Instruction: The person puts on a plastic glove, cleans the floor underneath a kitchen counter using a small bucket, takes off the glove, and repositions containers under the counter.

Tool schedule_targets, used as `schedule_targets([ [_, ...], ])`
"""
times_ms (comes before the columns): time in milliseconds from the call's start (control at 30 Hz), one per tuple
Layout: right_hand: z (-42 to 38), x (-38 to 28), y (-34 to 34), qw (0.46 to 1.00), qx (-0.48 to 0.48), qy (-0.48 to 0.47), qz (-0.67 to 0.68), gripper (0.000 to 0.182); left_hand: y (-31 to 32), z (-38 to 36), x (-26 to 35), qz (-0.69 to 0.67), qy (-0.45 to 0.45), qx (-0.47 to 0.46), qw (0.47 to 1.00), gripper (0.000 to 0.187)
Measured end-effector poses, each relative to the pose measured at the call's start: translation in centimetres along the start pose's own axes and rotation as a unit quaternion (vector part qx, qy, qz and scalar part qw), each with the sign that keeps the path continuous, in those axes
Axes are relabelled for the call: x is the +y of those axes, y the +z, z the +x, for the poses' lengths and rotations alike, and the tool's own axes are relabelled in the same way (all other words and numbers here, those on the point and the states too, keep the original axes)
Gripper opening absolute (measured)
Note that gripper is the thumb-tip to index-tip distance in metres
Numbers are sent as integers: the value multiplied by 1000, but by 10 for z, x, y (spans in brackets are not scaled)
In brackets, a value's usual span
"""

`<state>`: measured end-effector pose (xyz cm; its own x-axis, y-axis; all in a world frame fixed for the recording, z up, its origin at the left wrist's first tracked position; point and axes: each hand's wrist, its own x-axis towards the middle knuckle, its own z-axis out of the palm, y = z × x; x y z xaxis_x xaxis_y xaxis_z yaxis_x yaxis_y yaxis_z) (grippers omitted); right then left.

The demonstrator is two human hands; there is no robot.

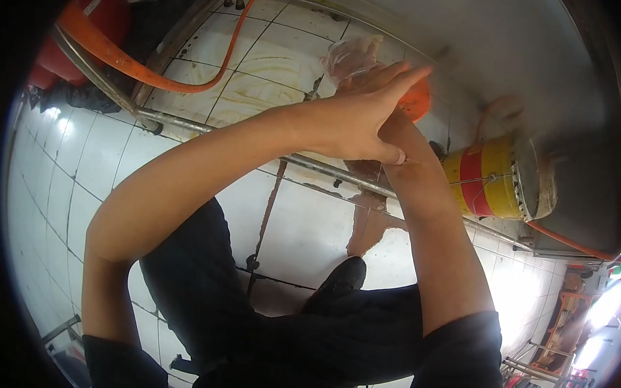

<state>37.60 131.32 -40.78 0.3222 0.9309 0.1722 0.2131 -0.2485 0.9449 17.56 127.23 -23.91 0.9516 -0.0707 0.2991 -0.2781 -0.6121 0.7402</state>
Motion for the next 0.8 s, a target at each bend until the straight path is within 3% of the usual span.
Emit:
schedule_targets([
  [300, -5, 17, -12, 999, -7, 9, -43, 29, 9, 6, 2, -24, 23, -1, 999, 103],
  [500, -2, 7, -5, 998, -16, 24, -62, 28, 6, 6, 8, 31, -3, -39, 999, 108],
  [567, 0, -10, 7, 972, 65, 58, -218, 26, 7, 6, 9, 33, -4, -47, 998, 110],
  [600, -1, -11, 16, 979, 117, 54, -158, 26, 7, 6, 9, 34, -4, -51, 998, 111],
  [667, -2, -22, 23, 958, 108, 48, -260, 26, 9, 4, 9, 47, 1, -45, 998, 113],
  [733, -4, -37, 23, 828, -19, 41, -559, 29, 9, 3, 8, 47, 2, -43, 998, 115],
  [800, -3, -55, 26, 596, -143, 33, -789, 31, 4, 3, 2, 38, -5, -43, 998, 118],
])
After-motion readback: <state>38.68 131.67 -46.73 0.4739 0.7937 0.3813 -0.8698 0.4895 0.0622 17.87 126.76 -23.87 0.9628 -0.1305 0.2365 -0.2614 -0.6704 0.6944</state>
